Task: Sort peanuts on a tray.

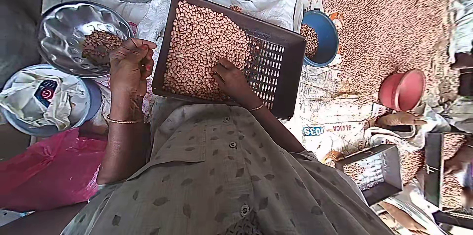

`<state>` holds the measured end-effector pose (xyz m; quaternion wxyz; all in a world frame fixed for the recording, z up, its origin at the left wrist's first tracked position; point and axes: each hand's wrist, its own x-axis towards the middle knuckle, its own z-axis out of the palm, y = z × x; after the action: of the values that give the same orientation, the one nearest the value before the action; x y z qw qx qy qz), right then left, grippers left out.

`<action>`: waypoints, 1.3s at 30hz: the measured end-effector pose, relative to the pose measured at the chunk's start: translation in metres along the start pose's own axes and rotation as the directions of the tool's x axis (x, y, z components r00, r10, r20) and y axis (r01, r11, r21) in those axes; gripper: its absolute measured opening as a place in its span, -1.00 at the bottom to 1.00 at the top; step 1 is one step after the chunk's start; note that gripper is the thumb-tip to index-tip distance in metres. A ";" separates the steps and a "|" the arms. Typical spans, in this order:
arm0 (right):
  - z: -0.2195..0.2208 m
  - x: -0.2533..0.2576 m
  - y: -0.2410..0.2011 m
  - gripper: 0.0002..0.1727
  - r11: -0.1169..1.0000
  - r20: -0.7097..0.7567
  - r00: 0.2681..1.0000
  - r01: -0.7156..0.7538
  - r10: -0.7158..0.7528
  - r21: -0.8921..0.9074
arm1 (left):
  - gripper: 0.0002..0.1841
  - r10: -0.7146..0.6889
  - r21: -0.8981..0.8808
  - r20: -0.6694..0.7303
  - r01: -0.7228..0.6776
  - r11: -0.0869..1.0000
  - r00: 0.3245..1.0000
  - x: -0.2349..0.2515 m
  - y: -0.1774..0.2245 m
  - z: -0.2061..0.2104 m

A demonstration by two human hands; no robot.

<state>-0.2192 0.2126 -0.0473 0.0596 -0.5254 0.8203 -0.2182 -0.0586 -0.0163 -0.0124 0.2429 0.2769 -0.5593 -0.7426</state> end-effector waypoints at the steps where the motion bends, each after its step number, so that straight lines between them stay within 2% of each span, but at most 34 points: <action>1: -0.001 -0.001 -0.001 -0.78 1.000 0.007 1.000 -0.009 0.009 -0.024 | -0.73 0.009 0.039 -0.005 -0.009 0.999 1.000 0.002 -0.001 0.002; 5: 0.000 -0.002 0.000 -0.73 0.996 0.007 1.000 -0.025 0.025 -0.084 | -0.78 0.052 0.192 0.012 -0.053 0.980 0.999 0.009 -0.008 0.009; 9: 0.000 -0.001 0.002 -0.79 0.997 -0.008 1.000 -0.010 0.010 -0.071 | -0.82 0.049 0.316 0.012 -0.050 0.947 0.999 0.017 -0.018 0.017; 14: 0.000 0.002 -0.001 -0.82 0.991 -0.014 1.000 -0.007 0.006 -0.137 | -0.85 0.163 0.496 0.054 -0.168 0.852 0.985 0.019 -0.029 0.019; 16: -0.007 0.002 -0.009 -0.86 0.988 0.009 1.000 -0.018 0.020 -0.150 | -0.80 0.177 0.619 0.080 -0.188 0.762 0.981 0.017 -0.028 0.021; 19: -0.015 -0.002 -0.015 -0.88 0.985 0.051 0.998 -0.020 0.029 -0.174 | -0.78 0.228 0.787 0.165 -0.267 0.557 0.960 0.012 -0.027 0.027; 23: -0.001 0.005 -0.001 -0.85 0.985 0.064 0.996 -0.045 0.057 -0.166 | -0.75 0.302 0.857 0.309 -0.402 0.322 0.902 0.008 -0.039 0.036; 25: -0.004 0.003 0.005 -0.85 0.993 0.028 0.994 -0.102 0.103 -0.062 | -0.74 0.310 0.869 0.326 -0.412 0.275 0.893 0.008 -0.044 0.040; 27: -0.015 -0.001 0.011 -0.86 0.971 -0.037 0.982 -0.178 0.186 0.159 | -0.74 0.300 0.877 0.327 -0.406 0.257 0.896 0.008 -0.043 0.043; 29: -0.024 -0.001 0.018 -0.85 0.833 -0.062 0.954 -0.222 0.292 0.507 | -0.74 0.292 0.885 0.331 -0.403 0.233 0.897 0.009 -0.044 0.044; 30: -0.029 -0.003 0.019 -0.87 0.706 -0.050 0.943 -0.210 0.328 0.677 | -0.74 0.286 0.886 0.337 -0.405 0.226 0.897 0.010 -0.045 0.044; 32: -0.038 -0.005 0.021 -0.86 0.455 -0.006 0.925 -0.181 0.379 0.872 | -0.73 0.284 0.880 0.357 -0.422 0.216 0.890 0.010 -0.045 0.044; 34: -0.045 -0.007 0.024 -0.80 0.303 0.017 0.910 -0.155 0.413 0.940 | -0.74 0.286 0.874 0.377 -0.441 0.206 0.881 0.011 -0.046 0.044; 37: -0.048 -0.008 0.029 -0.75 0.195 0.046 0.896 -0.146 0.441 0.970 | -0.72 0.269 0.880 0.368 -0.427 0.209 0.890 0.011 -0.045 0.045; 39: -0.049 -0.008 0.033 -0.73 0.163 0.060 0.893 -0.147 0.446 0.976 | -0.71 0.258 0.886 0.331 -0.393 0.247 0.908 0.010 -0.043 0.045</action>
<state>-0.2595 0.2462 -0.0181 0.3118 -0.1708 0.5939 -0.7217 -0.0991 0.0199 -0.0454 0.1521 0.1993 -0.9409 -0.2277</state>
